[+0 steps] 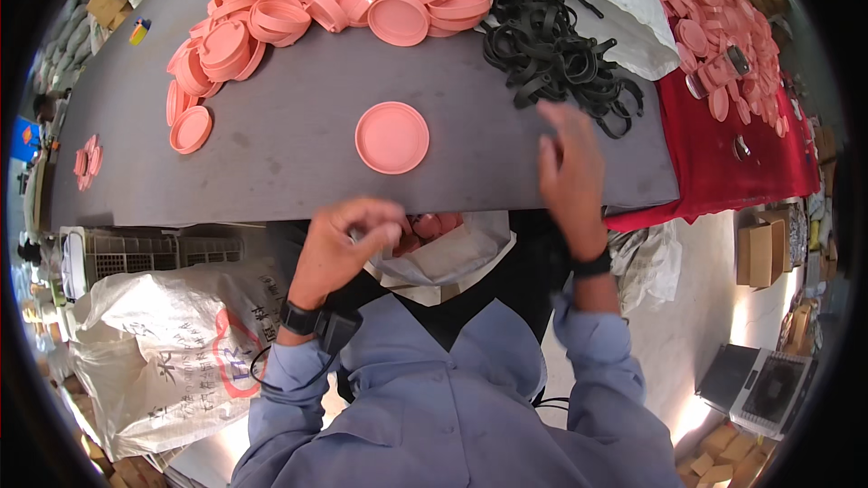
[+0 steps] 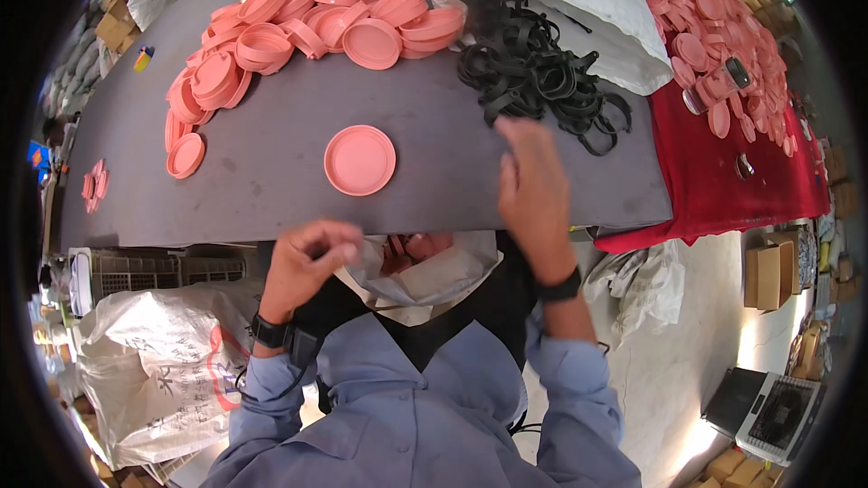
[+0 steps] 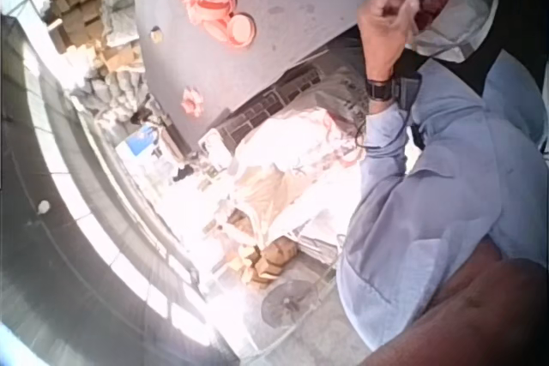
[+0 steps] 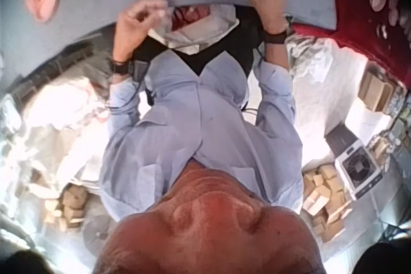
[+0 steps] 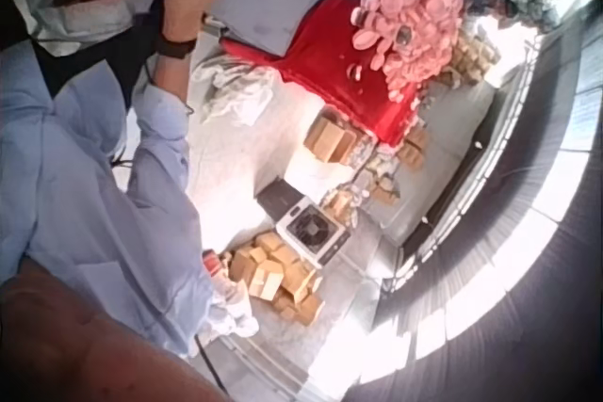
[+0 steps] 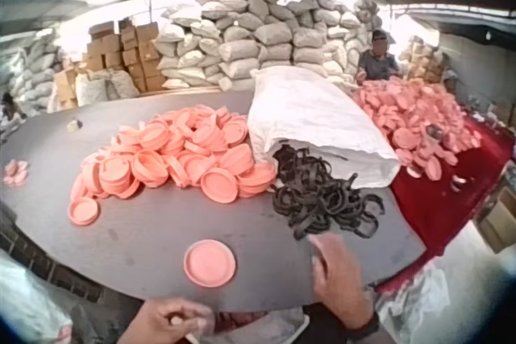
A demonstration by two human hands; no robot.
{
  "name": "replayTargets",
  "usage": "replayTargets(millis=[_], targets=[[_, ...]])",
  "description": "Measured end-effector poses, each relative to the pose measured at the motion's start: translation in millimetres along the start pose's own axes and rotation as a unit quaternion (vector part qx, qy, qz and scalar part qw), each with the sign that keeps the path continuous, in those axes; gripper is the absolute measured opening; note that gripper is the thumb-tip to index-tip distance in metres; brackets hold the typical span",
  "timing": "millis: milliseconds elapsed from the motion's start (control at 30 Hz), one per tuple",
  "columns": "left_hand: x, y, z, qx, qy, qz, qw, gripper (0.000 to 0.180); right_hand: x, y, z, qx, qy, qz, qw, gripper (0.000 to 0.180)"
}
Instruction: The recorder is assembling pink plastic lids with black rubber or plastic components.
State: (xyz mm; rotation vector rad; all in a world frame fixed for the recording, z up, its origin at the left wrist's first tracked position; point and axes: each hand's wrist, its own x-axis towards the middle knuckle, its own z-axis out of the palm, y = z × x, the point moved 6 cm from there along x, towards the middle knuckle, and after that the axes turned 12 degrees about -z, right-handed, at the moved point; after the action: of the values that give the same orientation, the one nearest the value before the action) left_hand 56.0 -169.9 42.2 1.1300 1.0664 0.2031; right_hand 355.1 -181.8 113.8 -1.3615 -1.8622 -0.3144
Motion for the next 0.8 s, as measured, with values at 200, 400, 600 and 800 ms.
replayTargets(millis=[200,400,600,800], targets=[[32,84,-9,0.471,0.367,0.350,0.722,0.045,26,65,49,-0.105,-0.117,-0.090,0.983,0.041],[62,68,-43,0.428,0.341,0.362,0.755,0.036,35,43,44,-0.141,-0.120,-0.173,0.967,0.017],[64,38,-62,-0.218,0.158,0.179,0.946,0.029,20,30,47,-0.195,-0.246,-0.187,0.931,0.013],[58,10,-70,-0.361,0.112,0.113,0.919,0.039,11,30,63,-0.186,-0.275,-0.175,0.927,0.013]])
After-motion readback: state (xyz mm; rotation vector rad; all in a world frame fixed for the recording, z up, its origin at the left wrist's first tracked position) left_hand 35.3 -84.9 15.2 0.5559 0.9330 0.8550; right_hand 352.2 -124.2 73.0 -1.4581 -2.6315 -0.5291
